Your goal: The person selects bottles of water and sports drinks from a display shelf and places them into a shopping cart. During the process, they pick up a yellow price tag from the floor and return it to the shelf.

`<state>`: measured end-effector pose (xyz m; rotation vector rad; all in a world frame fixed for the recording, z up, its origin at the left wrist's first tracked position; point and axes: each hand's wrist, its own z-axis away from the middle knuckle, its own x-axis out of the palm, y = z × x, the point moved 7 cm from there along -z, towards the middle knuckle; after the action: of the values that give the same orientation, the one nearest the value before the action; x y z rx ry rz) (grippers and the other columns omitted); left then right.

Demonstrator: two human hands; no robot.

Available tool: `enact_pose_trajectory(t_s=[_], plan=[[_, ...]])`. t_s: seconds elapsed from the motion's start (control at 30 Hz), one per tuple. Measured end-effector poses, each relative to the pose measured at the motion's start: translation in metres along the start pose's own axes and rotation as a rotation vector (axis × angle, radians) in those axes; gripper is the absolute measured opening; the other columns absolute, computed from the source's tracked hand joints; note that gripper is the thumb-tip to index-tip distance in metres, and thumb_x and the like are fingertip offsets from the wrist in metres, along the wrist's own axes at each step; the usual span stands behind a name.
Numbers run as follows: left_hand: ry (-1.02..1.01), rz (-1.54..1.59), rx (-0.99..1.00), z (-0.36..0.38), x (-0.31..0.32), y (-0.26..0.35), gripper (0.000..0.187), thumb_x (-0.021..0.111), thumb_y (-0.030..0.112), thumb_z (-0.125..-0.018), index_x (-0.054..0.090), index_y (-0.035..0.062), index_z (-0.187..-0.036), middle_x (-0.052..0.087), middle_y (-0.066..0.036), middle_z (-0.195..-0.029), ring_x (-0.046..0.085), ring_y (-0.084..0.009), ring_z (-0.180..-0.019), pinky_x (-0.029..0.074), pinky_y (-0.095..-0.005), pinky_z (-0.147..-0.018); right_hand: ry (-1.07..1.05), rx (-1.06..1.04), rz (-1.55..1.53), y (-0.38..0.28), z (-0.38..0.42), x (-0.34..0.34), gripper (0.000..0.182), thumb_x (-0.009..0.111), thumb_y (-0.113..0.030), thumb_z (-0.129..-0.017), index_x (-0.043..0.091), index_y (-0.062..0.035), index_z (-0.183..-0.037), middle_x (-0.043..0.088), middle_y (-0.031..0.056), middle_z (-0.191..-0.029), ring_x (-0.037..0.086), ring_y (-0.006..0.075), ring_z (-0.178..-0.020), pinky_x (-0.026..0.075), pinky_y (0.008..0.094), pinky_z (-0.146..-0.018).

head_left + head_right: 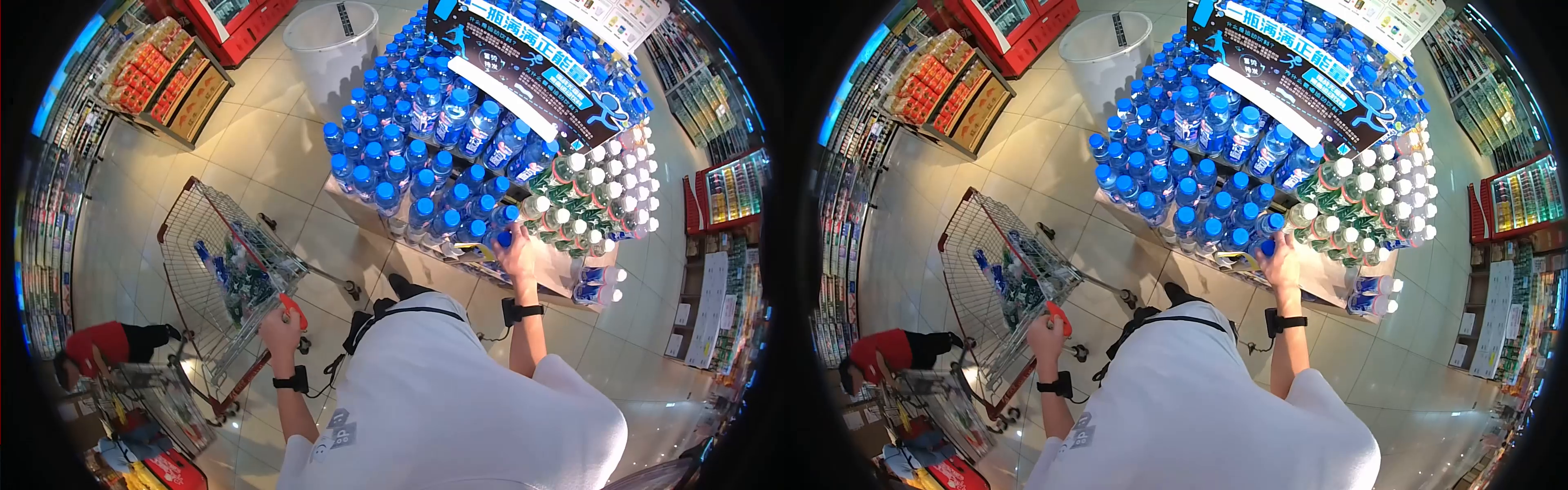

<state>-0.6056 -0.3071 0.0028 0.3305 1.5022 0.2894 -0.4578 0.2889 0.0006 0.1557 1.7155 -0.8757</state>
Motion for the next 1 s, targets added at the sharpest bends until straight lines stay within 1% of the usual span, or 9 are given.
enact_pose_trajectory(t_s=[0.2,0.3,0.37,0.57,0.63,0.8,0.93,0.97,1.0], plan=[[0.051,0.019,0.071,0.001,0.0,0.002,0.036,0.07,0.033,-0.092,0.076,-0.001,-0.084,0.072,-0.023,-0.079,0.07,-0.0446,-0.076,0.054,-0.0525,-0.071,0.079,0.01,-0.059,0.004,0.01,0.002,0.046,0.082,-0.03,-0.088,0.064,-0.0022,-0.12,0.072,0.0239,-0.103,0.071,0.0456,-0.098,0.057,0.0524,-0.087],[0.041,0.025,0.09,0.003,-0.002,0.004,0.037,0.069,0.034,-0.093,0.072,-0.0004,-0.079,0.071,-0.022,-0.078,0.069,-0.0446,-0.075,0.052,-0.0543,-0.07,0.092,0.134,0.081,0.027,0.011,0.003,0.041,0.077,-0.036,-0.092,0.063,-0.0037,-0.111,0.072,0.0241,-0.1,0.071,0.0445,-0.091,0.055,0.0528,-0.081],[0.056,0.036,0.101,0.004,-0.002,0.003,0.038,0.069,0.034,-0.093,0.07,0.0,-0.077,0.07,-0.022,-0.077,0.068,-0.0446,-0.075,0.052,-0.0552,-0.07,0.21,0.101,0.056,0.04,0.018,-0.004,0.04,0.078,-0.037,-0.092,0.062,-0.0032,-0.108,0.072,0.0242,-0.094,0.07,0.0442,-0.087,0.055,0.0529,-0.079],[0.012,0.106,0.081,0.005,-0.002,0.002,0.036,0.069,0.034,-0.094,0.071,0.0003,-0.081,0.07,-0.022,-0.079,0.069,-0.0445,-0.079,0.052,-0.0551,-0.072,0.479,0.061,0.045,0.011,0.043,-0.075,0.039,0.081,-0.034,-0.091,0.064,-0.0019,-0.104,0.067,0.0214,-0.089,0.067,0.0416,-0.08,0.053,0.0483,-0.074],[-0.083,0.097,0.015,0.004,0.003,-0.001,0.034,0.069,0.035,-0.094,0.077,0.0023,-0.093,0.074,-0.022,-0.088,0.072,-0.0437,-0.086,0.055,-0.0537,-0.077,0.587,0.009,0.06,-0.009,0.055,-0.101,0.037,0.083,-0.032,-0.09,0.063,-0.002,-0.103,0.065,0.0198,-0.086,0.064,0.0374,-0.076,0.053,0.046,-0.073],[-0.034,0.135,0.048,0.007,0.002,-0.001,0.031,0.07,0.034,-0.094,0.074,0.0041,-0.089,0.072,-0.02,-0.086,0.071,-0.0431,-0.086,0.055,-0.0539,-0.076,0.805,0.022,-0.024,-0.044,0.083,-0.135,0.034,0.083,-0.027,-0.092,0.061,-0.0015,-0.099,0.063,0.0144,-0.081,0.059,0.0266,-0.071,0.053,0.0414,-0.072],[-0.048,0.181,0.094,0.01,0.0,-0.001,0.037,0.072,0.039,-0.094,0.072,0.0026,-0.086,0.071,-0.02,-0.084,0.07,-0.0425,-0.084,0.055,-0.054,-0.075,0.621,0.002,-0.271,-0.081,0.085,-0.118,0.026,0.078,-0.017,-0.093,0.057,-0.003,-0.095,0.051,0.0022,-0.076,0.045,0.0142,-0.068,0.042,0.0334,-0.062],[-0.043,0.18,0.081,0.011,-0.001,-0.004,0.037,0.072,0.039,-0.094,0.072,0.0026,-0.086,0.071,-0.02,-0.084,0.07,-0.0425,-0.084,0.055,-0.054,-0.075,0.596,-0.074,-0.305,-0.096,0.083,-0.109,0.024,0.077,-0.015,-0.093,0.056,-0.0039,-0.093,0.049,-0.0009,-0.078,0.043,0.0116,-0.07,0.04,0.0306,-0.062],[-0.04,0.167,0.096,0.013,-0.002,-0.004,0.041,0.071,0.041,-0.095,0.071,0.0018,-0.086,0.071,-0.02,-0.085,0.07,-0.0427,-0.085,0.056,-0.0537,-0.075,0.483,0.002,-0.379,-0.119,0.084,-0.1,0.023,0.077,-0.014,-0.092,0.056,-0.0049,-0.093,0.05,-0.0001,-0.08,0.043,0.0115,-0.072,0.04,0.0299,-0.065]])
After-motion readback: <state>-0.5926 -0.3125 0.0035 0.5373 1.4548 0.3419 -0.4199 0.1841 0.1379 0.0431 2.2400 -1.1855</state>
